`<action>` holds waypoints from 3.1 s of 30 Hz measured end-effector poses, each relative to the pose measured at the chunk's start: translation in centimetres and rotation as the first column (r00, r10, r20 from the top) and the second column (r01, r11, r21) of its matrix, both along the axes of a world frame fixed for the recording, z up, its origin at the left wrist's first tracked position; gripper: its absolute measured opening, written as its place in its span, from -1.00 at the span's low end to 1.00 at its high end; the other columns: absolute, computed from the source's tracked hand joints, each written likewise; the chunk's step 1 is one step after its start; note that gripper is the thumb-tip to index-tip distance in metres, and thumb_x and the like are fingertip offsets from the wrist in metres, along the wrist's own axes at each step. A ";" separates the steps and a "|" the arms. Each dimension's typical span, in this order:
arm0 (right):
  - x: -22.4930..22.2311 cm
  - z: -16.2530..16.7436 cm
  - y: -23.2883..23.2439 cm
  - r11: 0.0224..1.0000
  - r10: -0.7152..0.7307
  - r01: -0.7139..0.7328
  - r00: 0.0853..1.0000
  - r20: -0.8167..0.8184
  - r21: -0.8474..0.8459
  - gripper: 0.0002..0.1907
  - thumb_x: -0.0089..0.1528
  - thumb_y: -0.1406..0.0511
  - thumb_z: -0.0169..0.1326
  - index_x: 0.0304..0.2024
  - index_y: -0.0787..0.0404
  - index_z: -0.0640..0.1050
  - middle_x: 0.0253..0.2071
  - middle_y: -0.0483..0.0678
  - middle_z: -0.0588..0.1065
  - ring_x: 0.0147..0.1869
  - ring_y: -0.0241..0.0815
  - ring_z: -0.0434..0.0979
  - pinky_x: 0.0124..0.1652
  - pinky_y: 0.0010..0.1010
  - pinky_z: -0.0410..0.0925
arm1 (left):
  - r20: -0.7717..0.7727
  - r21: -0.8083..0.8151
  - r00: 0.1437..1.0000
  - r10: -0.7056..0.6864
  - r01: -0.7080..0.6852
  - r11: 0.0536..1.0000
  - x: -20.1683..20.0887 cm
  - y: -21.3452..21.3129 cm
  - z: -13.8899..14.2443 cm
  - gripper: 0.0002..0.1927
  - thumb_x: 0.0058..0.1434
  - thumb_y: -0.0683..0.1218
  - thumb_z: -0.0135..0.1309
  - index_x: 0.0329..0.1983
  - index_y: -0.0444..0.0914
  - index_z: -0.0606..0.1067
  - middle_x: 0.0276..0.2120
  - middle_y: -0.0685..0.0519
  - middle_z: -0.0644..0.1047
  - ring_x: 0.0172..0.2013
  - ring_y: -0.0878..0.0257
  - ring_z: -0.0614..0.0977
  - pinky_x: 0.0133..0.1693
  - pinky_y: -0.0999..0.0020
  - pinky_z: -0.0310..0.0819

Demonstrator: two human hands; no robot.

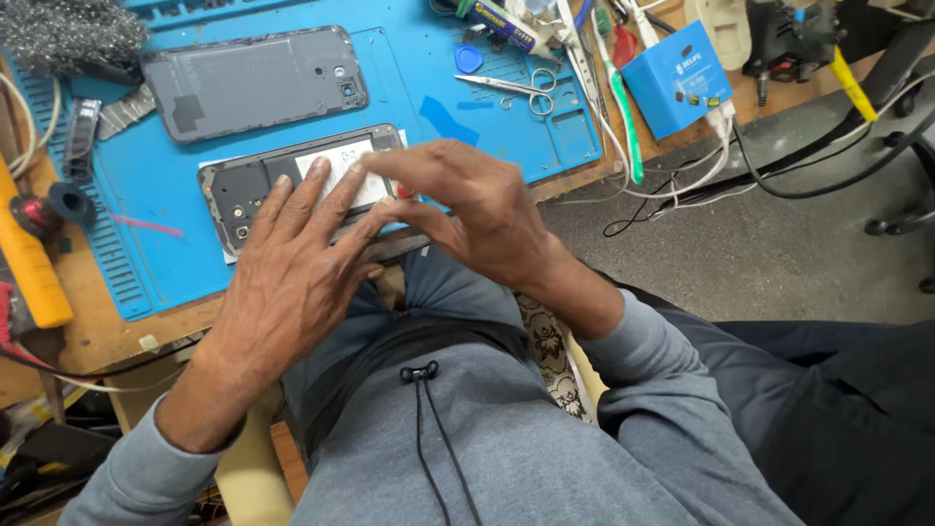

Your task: The person uses a red-handled screwdriver to pry and separate the battery from the internal frame of a disassembled smartphone. They repeatedly work along the edges to release adhesive, then connect a charging cable to the phone to test it.

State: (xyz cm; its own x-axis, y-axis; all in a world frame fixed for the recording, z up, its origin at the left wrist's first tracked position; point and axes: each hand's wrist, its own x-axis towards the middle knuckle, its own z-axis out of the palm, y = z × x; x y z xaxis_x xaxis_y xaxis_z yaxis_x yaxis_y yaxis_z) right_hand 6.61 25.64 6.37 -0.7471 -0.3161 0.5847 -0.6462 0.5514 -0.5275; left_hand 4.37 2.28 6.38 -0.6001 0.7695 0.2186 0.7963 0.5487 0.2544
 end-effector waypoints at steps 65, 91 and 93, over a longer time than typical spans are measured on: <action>0.4 -0.8 0.5 0.989 -0.137 0.140 0.989 0.052 -0.051 -0.51 0.37 0.40 0.34 0.28 0.26 0.42 -0.11 0.07 0.63 -0.08 -0.21 0.71 -0.17 -0.52 0.56 | 0.030 0.073 0.999 0.014 -0.016 0.997 -0.2 -0.3 -2.6 -0.30 0.20 0.09 0.19 0.41 -0.10 0.33 0.44 -0.16 0.19 0.44 -0.15 0.16 0.40 -0.21 -0.01; 1.0 -1.5 0.8 0.985 -0.045 0.066 0.990 0.135 -0.157 -0.56 0.47 0.51 0.23 0.29 0.15 0.34 -0.12 0.12 0.62 0.03 -0.09 0.71 -0.06 -0.44 0.59 | -0.013 0.056 1.000 0.005 -0.004 0.998 -0.2 -0.5 -2.5 -0.35 0.22 0.05 0.19 0.38 -0.11 0.36 0.43 -0.13 0.25 0.43 -0.15 0.22 0.37 -0.18 0.09; -0.1 -2.2 1.1 0.960 -0.088 0.107 0.993 0.084 -0.257 -0.50 0.47 0.49 0.22 0.33 0.10 0.28 -0.14 0.13 0.63 -0.11 -0.11 0.69 -0.19 -0.49 0.56 | -0.026 0.100 1.000 0.007 -0.005 0.995 -0.4 -0.4 -2.3 -0.36 0.23 0.05 0.19 0.38 -0.10 0.36 0.41 -0.15 0.25 0.41 -0.16 0.23 0.37 -0.20 0.09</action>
State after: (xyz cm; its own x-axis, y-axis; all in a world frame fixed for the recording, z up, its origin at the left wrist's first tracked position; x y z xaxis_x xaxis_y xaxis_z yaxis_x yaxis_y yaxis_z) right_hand 6.51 26.75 4.13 -0.8094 -0.0836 0.5812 -0.5518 0.4467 -0.7043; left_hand 4.01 1.89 4.13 -0.5975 0.7394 0.3102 0.8004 0.5263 0.2870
